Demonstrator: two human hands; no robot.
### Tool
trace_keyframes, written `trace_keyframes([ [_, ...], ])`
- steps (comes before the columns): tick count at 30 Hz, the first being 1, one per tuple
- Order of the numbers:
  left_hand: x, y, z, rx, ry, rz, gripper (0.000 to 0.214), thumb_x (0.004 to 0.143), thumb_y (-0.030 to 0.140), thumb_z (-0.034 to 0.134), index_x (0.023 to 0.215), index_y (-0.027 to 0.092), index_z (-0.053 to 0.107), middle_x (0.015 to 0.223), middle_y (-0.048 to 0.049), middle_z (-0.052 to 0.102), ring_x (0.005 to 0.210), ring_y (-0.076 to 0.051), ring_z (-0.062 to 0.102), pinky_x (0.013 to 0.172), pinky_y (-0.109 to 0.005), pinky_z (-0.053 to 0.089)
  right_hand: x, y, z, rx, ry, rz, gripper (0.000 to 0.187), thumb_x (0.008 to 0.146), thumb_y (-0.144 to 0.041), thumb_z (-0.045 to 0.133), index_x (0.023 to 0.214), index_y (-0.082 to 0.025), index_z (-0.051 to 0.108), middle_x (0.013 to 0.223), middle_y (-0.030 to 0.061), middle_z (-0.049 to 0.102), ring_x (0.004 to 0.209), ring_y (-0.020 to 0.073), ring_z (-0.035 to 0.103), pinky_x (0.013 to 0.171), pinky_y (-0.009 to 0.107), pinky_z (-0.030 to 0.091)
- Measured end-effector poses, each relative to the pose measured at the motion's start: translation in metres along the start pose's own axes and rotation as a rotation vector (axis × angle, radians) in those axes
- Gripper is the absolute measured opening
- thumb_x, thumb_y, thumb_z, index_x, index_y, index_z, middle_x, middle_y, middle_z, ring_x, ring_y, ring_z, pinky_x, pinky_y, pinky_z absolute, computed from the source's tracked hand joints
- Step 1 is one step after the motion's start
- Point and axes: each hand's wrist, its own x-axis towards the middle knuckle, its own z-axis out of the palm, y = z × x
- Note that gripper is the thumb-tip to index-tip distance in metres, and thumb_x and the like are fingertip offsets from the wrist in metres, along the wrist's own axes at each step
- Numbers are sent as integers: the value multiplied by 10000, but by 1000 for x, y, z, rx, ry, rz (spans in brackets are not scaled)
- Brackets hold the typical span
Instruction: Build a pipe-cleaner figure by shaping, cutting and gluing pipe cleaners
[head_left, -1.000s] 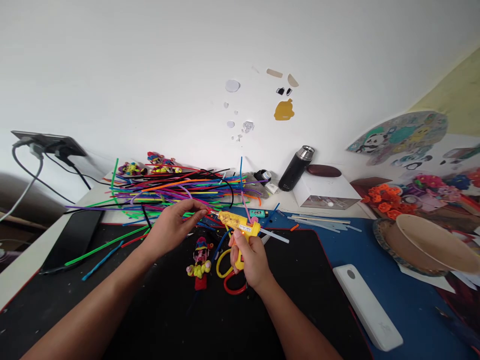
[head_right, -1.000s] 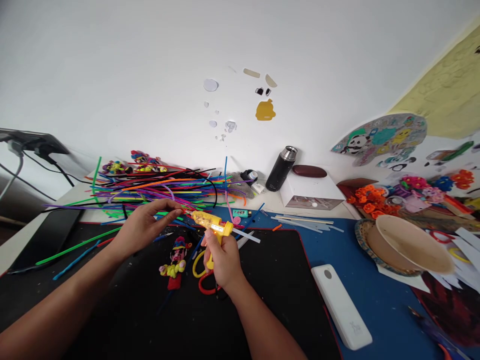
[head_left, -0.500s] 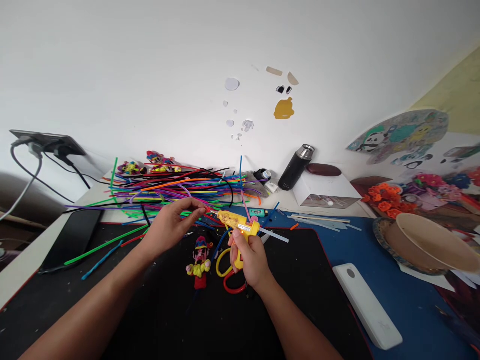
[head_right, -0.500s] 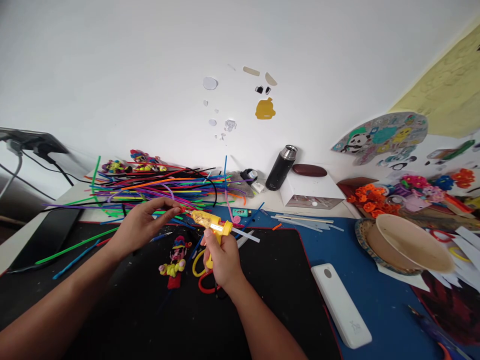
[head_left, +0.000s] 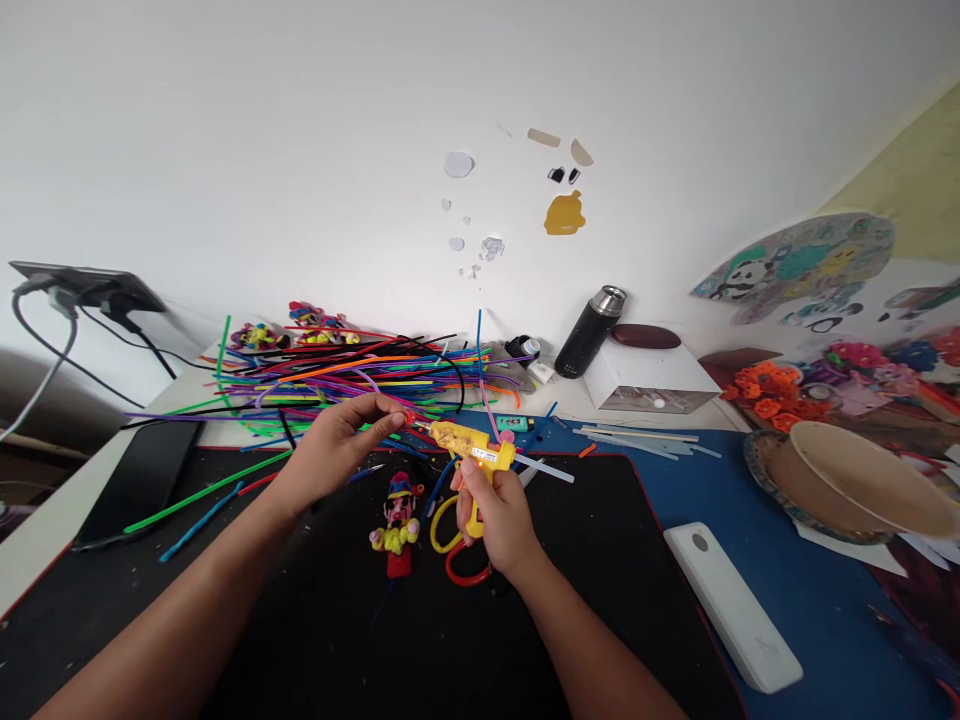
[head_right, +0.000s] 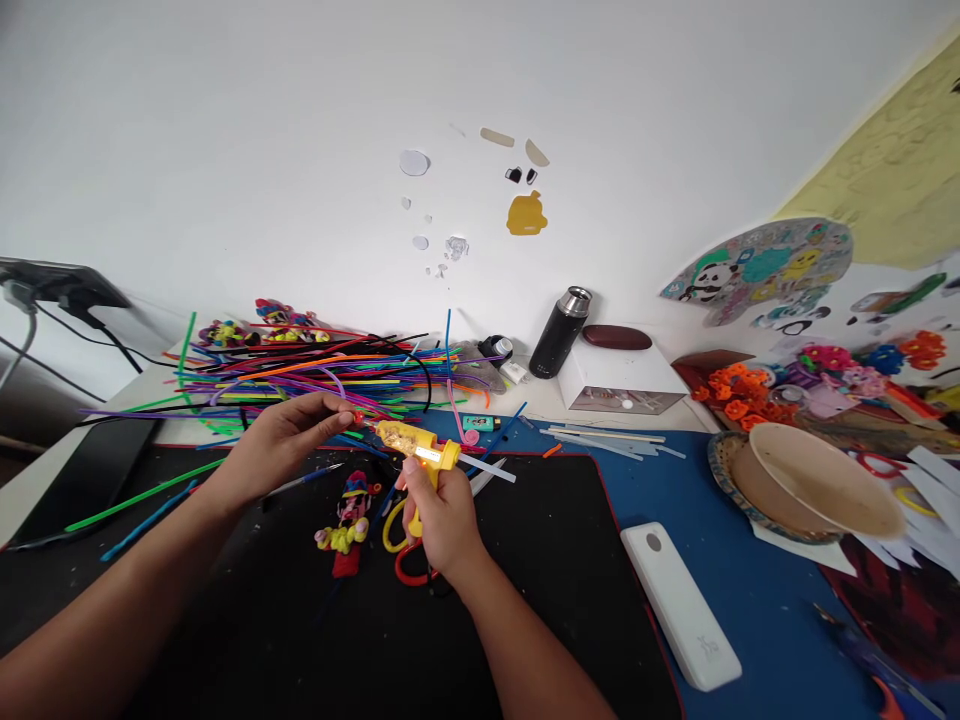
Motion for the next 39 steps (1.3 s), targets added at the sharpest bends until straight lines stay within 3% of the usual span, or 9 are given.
trace_keyframes([
  [11,0,-2,-2,-113,6,-26,481,852,688,763,915,212,745,935,-65,767,917,-263,694,881,-354,535,3,-2,-1,61,0,-31,657,855,-821,665,801,-166,659,388,-51,498,308,97,425,397,230,322],
  [17,-1,5,-25,-374,238,-19,445,795,626,864,882,208,738,885,-40,751,885,-229,668,904,-345,528,2,-2,-8,257,166,-69,602,866,-743,713,912,-143,708,463,-68,514,311,94,468,362,213,263],
  [19,-1,3,-28,-435,259,-14,443,780,617,884,866,207,740,851,-28,738,866,-215,653,906,-337,516,-5,-3,-16,272,170,-51,609,862,-742,721,934,-137,716,488,-65,524,320,97,478,343,207,235],
  [22,-1,0,-26,-468,213,-23,433,775,607,891,861,208,745,844,-20,723,852,-204,640,881,-329,511,-21,-5,-34,233,182,-22,638,854,-760,723,954,-130,724,504,-57,535,343,97,489,343,197,240],
  [28,-17,6,-19,-397,87,-31,462,767,642,871,825,203,738,837,-26,714,843,-208,646,845,-329,521,-55,-11,-81,228,387,41,650,816,-763,757,1007,-143,718,544,-64,526,378,88,468,353,184,227],
  [31,-32,5,-17,-407,48,-87,474,772,656,857,834,203,733,819,-25,718,825,-208,647,817,-322,529,-67,-11,-96,200,434,131,621,856,-745,734,1011,-144,723,581,-30,573,415,113,523,365,192,250],
  [36,-55,-7,-12,-372,1,-125,525,729,721,846,785,213,729,792,-63,737,807,-255,682,819,-375,561,-80,-10,-107,103,411,285,568,960,-704,627,1011,-145,715,706,54,692,498,156,650,398,206,341],
  [39,-65,-16,-9,-371,10,-148,518,723,720,851,784,219,734,799,-69,752,809,-259,698,820,-375,569,-82,-12,-115,-41,364,340,566,986,-702,577,1021,-150,700,756,90,732,499,167,671,390,207,334],
])
